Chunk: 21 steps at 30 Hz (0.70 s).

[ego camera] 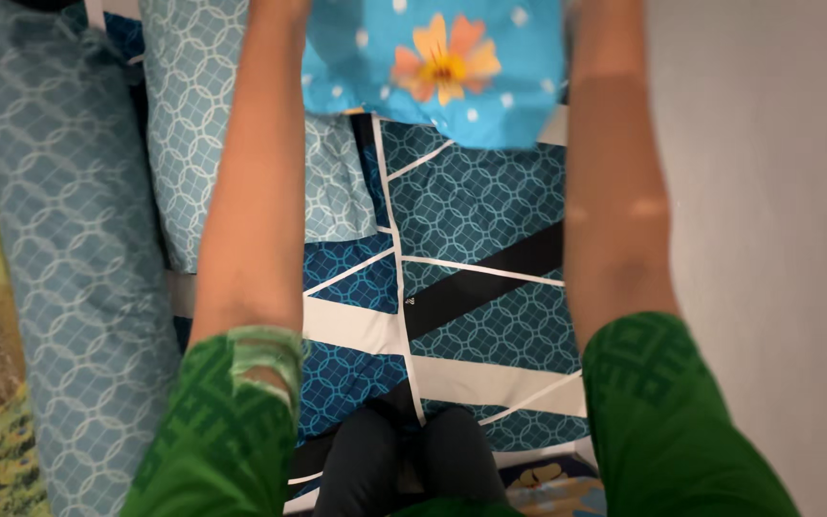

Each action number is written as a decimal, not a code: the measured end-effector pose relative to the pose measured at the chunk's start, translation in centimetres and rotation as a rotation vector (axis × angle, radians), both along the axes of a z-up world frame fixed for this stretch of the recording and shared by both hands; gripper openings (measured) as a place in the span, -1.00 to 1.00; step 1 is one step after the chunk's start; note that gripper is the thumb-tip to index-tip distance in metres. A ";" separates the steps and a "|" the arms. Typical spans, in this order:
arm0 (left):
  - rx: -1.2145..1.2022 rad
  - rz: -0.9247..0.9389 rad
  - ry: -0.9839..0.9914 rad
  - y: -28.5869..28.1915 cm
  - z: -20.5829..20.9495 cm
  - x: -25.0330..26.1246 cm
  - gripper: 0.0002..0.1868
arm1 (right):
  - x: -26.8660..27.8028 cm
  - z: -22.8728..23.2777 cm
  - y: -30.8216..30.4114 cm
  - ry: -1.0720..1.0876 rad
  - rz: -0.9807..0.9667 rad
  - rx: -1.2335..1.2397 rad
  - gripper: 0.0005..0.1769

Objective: The person straightens a peacock-patterned bedsheet and a blue patterned sheet on a bed, then places two pillows at the head of the bed. The person repeatedly smooths and adjusts the sheets and pillows to tidy the bed.

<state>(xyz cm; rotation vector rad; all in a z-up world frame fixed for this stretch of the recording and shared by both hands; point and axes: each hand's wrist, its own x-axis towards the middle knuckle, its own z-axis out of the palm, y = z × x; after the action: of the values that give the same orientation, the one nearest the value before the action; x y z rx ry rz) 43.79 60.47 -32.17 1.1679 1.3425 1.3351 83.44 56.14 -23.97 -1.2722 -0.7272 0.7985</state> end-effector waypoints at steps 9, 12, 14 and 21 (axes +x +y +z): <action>-1.207 0.077 -0.248 -17.1 -13.7 -6.2 -0.06 | -10.6 -15.1 -3.8 0.190 0.209 -0.613 -0.60; -1.111 0.399 -0.644 -16.5 -15.8 -6.1 -0.14 | -12.2 -21.5 -10.9 0.359 0.258 -0.803 -0.45; -0.828 0.539 -0.845 -14.1 -14.3 -5.8 -0.26 | -12.7 -23.2 -14.0 0.453 0.328 -0.802 -0.39; -0.421 0.348 -0.486 -25.0 -3.3 1.3 -0.40 | -12.3 -17.3 -16.2 0.456 0.424 -0.710 -0.25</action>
<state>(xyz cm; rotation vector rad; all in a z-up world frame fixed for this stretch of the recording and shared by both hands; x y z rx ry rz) 45.10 35.51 -35.50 0.3049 1.4004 1.3706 71.17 39.95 -41.25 -1.4871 -0.3385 1.7360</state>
